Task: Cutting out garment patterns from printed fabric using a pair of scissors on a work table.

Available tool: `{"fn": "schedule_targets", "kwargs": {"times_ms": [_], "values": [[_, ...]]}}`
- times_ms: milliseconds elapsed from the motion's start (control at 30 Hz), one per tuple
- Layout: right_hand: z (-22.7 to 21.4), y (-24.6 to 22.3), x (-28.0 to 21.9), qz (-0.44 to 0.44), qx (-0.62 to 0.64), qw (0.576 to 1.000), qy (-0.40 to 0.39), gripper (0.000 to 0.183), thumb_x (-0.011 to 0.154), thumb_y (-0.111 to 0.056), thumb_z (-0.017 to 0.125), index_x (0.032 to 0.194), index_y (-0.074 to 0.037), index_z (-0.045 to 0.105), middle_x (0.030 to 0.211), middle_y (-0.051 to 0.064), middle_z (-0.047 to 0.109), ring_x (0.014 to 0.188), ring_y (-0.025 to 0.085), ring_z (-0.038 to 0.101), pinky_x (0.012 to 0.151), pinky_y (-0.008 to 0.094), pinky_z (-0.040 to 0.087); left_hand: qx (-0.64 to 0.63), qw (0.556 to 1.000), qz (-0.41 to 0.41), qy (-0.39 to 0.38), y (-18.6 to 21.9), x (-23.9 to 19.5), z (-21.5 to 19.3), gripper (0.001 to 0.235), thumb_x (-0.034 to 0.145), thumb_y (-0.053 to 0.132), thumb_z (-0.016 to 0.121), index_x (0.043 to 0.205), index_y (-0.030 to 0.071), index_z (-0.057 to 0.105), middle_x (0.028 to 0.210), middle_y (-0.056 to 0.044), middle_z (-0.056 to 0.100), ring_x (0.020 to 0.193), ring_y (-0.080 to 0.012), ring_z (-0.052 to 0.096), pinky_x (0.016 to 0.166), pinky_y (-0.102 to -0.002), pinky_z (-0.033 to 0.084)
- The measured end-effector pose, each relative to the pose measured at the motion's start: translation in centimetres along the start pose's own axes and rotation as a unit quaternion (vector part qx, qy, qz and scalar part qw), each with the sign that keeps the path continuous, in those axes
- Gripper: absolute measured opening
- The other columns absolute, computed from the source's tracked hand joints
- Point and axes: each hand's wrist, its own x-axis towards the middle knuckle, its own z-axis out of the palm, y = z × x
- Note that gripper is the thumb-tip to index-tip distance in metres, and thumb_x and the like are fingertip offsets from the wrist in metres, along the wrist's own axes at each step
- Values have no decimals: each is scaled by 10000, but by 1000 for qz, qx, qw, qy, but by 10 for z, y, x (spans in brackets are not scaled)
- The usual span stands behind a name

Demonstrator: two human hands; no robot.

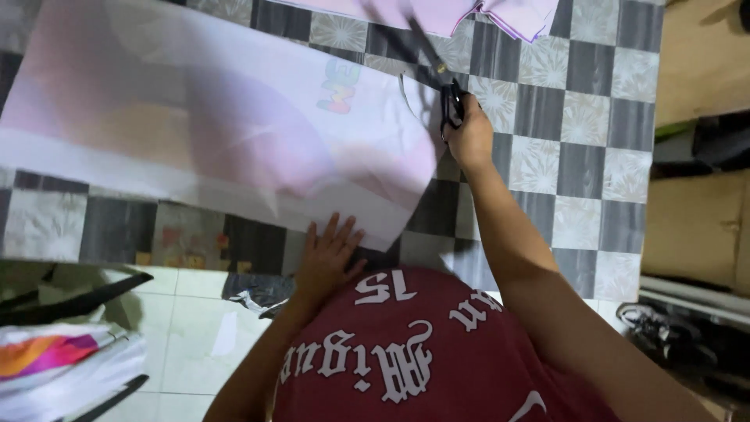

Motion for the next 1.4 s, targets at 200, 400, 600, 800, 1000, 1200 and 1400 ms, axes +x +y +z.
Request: {"fn": "schedule_targets", "kwargs": {"times_ms": [200, 400, 600, 800, 1000, 1200, 1400], "values": [[-6, 68, -43, -61, -49, 997, 23, 472, 720, -64, 749, 1141, -48, 537, 970, 177, 635, 948, 394, 626, 821, 478, 516, -4, 998, -33, -44, 10, 4, -18, 527, 829, 488, 580, 1285, 225, 560, 1427, -51, 473, 1314, -338, 410, 1008, -616, 292], [-63, 154, -172, 20, -22, 1000, 4, 438, 756, -71, 697, 1170, -3, 568, 968, 263, 645, 941, 473, 605, 799, 560, 490, -8, 997, -39, -62, 13, 0, -12, 550, 853, 534, 535, 1316, 237, 532, 1449, -41, 455, 1365, -324, 359, 1048, -614, 257], [-119, 255, -354, 2, -45, 995, -90, 291, 701, -99, 736, 951, -89, 588, 779, 171, 665, 781, 429, 647, 618, 499, 518, -10, 992, -61, -113, 21, 0, -11, 560, 892, 544, 441, 1345, 226, 523, 1466, -54, 444, 1396, -314, 317, 1091, -601, 205], [-130, 271, -371, 75, 38, 984, -156, 261, 741, -136, 729, 957, -61, 604, 740, 169, 671, 715, 374, 657, 603, 439, 519, 2, 995, -89, 50, 62, 16, 14, 448, 825, 455, 684, 1176, 178, 657, 1302, -61, 582, 1307, -317, 431, 1017, -552, 330], [-144, 260, -374, 158, 134, 950, -232, 252, 789, -180, 721, 965, -28, 624, 693, 167, 679, 637, 308, 670, 585, 366, 520, 24, 979, -184, 86, 81, 21, 58, 321, 803, 405, 731, 1045, 203, 672, 1122, 17, 598, 1125, -217, 511, 919, -421, 398], [-151, 165, -275, 119, 229, 899, -353, 315, 723, -149, 804, 926, 30, 641, 614, 176, 650, 555, 250, 659, 529, 318, 515, 19, 975, -181, 130, 83, 25, 47, 203, 843, 302, 717, 1002, 184, 675, 1087, 3, 617, 1088, -221, 541, 896, -389, 414], [-138, 109, -198, 34, 165, 859, -483, 304, 815, -260, 711, 839, 33, 631, 597, 182, 630, 516, 265, 653, 466, 360, 527, 34, 968, -172, 178, 79, 20, 59, 166, 765, 294, 753, 903, 218, 700, 1093, 14, 648, 1108, -221, 556, 914, -392, 418]]}}
